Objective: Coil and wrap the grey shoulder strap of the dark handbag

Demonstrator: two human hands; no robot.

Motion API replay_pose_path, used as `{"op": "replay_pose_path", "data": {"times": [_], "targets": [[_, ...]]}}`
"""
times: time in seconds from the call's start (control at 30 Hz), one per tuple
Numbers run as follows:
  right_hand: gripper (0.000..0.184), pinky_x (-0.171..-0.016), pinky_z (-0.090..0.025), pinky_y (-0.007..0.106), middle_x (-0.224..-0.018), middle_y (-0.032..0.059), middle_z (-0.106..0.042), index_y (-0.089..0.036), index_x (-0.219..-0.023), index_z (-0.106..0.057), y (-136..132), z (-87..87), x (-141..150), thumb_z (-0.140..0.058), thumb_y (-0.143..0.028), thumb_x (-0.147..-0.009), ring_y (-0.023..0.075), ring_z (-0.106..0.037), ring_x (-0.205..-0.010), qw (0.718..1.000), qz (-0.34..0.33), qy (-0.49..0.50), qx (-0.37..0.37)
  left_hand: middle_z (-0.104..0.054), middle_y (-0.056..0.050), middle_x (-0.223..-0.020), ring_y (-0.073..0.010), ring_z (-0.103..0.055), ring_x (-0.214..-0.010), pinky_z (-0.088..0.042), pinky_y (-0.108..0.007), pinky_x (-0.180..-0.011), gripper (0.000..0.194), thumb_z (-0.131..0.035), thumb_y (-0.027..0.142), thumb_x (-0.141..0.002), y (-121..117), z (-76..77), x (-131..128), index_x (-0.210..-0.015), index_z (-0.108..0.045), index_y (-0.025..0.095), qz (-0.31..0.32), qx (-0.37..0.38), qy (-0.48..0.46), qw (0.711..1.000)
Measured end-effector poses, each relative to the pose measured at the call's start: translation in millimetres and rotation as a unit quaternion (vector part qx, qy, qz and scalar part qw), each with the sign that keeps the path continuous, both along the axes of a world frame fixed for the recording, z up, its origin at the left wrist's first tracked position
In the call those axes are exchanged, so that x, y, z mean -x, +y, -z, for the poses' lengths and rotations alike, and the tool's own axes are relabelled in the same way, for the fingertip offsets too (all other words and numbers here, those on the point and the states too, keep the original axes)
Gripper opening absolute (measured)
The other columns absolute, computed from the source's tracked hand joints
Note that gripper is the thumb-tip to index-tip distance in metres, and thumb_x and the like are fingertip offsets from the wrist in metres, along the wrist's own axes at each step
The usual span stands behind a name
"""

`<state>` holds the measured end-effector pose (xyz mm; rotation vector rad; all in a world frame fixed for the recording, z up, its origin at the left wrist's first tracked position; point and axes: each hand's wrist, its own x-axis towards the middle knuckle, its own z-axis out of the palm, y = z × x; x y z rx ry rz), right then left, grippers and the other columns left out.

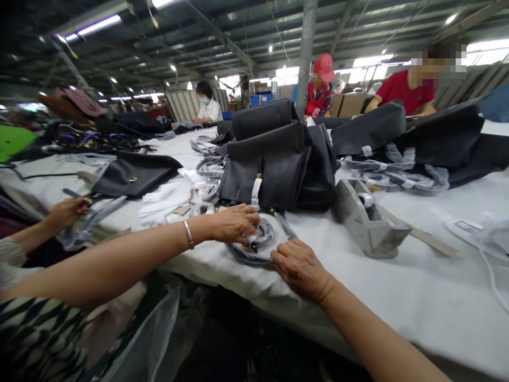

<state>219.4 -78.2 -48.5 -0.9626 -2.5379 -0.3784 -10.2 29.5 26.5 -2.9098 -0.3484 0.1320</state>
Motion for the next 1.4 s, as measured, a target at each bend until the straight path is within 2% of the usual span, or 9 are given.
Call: {"op": "replay_pose_path", "data": {"times": [0.2, 0.33, 0.5, 0.8, 0.9, 1.0, 1.07, 1.2, 1.4], "targets": [[0.009, -0.070, -0.030, 0.033, -0.074, 0.0018, -0.057, -0.018, -0.083, -0.059, 1, -1.4, 0, -0.053, -0.021, -0.089, 0.0156, -0.047, -0.070, 1.000, -0.001, -0.004, -0.005, -0.066, -0.013, -0.088, -0.0263, -0.056, -0.089, -0.042, -0.035, -0.079, 0.044, -0.051, 0.050, -0.088, -14, 14.8, -23, -0.084, -0.070, 0.010, -0.213, -0.019, -0.087, 0.973], [0.010, -0.068, -0.029, 0.033, -0.074, 0.0012, -0.057, -0.018, -0.091, -0.061, 1, -1.5, 0, -0.051, -0.021, -0.090, 0.0152, -0.047, -0.069, 1.000, -0.011, -0.007, -0.020, -0.069, -0.018, -0.087, -0.0306, -0.062, -0.088, -0.046, -0.039, -0.077, 0.048, -0.053, 0.053, -0.086, -32, 26.0, -30, -0.084, -0.072, 0.009, -0.259, -0.011, -0.045, 0.965], [0.024, -0.066, -0.030, 0.032, -0.074, 0.0005, -0.058, -0.019, -0.114, -0.057, 2, -2.4, 0, -0.046, -0.018, -0.093, 0.0144, -0.049, -0.068, 0.999, -0.026, -0.018, -0.032, -0.072, -0.016, -0.088, -0.0289, -0.066, -0.084, -0.049, -0.037, -0.074, 0.042, -0.045, 0.043, -0.090, -31, 30.0, -33, -0.088, -0.072, 0.011, -0.278, 0.000, -0.052, 0.959], [0.036, -0.077, -0.038, 0.033, -0.084, 0.0060, -0.064, -0.018, -0.102, -0.064, -3, -10.2, 2, -0.045, -0.047, -0.094, 0.0185, -0.057, -0.081, 0.999, -0.018, 0.005, 0.035, -0.071, -0.013, -0.083, -0.0291, -0.064, -0.085, -0.048, -0.036, -0.073, 0.030, -0.059, 0.039, -0.076, -35, 28.0, -28, -0.084, -0.070, 0.012, -0.272, -0.014, -0.085, 0.958], [0.036, -0.078, -0.042, 0.030, -0.096, 0.0072, -0.067, -0.020, -0.102, -0.065, 2, -23.7, 15, -0.040, -0.045, -0.096, 0.0187, -0.060, -0.090, 0.990, 0.089, 0.066, 0.091, -0.070, -0.011, -0.083, -0.0275, -0.062, -0.086, -0.047, -0.036, -0.073, 0.028, -0.057, 0.039, -0.079, -33, 27.6, -19, -0.085, -0.067, 0.014, -0.264, -0.009, -0.105, 0.959], [0.035, -0.071, -0.043, 0.031, -0.095, 0.0076, -0.069, -0.021, -0.098, -0.066, 14, -40.5, 34, -0.042, -0.047, -0.094, 0.0216, -0.063, -0.089, 0.950, 0.268, 0.063, 0.148, -0.068, -0.010, -0.086, -0.0267, -0.059, -0.088, -0.045, -0.036, -0.075, 0.026, -0.057, 0.039, -0.082, -32, 29.0, -11, -0.086, -0.065, 0.015, -0.240, -0.005, -0.126, 0.962], [0.037, -0.067, -0.043, 0.033, -0.092, 0.0088, -0.070, -0.021, -0.094, -0.066, 23, -47.9, 47, -0.045, -0.052, -0.091, 0.0245, -0.065, -0.086, 0.922, 0.335, 0.019, 0.194, -0.067, -0.010, -0.089, -0.0268, -0.058, -0.091, -0.044, -0.037, -0.077, 0.024, -0.058, 0.037, -0.083, -32, 31.1, -6, -0.087, -0.063, 0.014, -0.229, -0.007, -0.139, 0.963], [0.034, -0.063, -0.042, 0.033, -0.087, 0.0104, -0.071, -0.021, -0.099, -0.065, 32, -46.1, 61, -0.048, -0.048, -0.087, 0.0265, -0.066, -0.083, 0.903, 0.351, -0.032, 0.246, -0.066, -0.011, -0.091, -0.0268, -0.056, -0.091, -0.042, -0.037, -0.077, 0.022, -0.057, 0.035, -0.084, -34, 33.8, 3, -0.087, -0.062, 0.014, -0.237, 0.007, -0.151, 0.960], [0.029, -0.062, -0.040, 0.029, -0.091, 0.0083, -0.070, -0.022, -0.100, -0.067, 39, -44.7, 54, -0.046, -0.016, -0.082, 0.0216, -0.065, -0.080, 0.915, 0.308, -0.067, 0.250, -0.066, -0.006, -0.094, -0.0233, -0.055, -0.092, -0.040, -0.034, -0.078, 0.013, -0.060, 0.029, -0.080, -28, 31.3, 12, -0.087, -0.064, 0.018, -0.185, 0.038, -0.178, 0.966]]}}
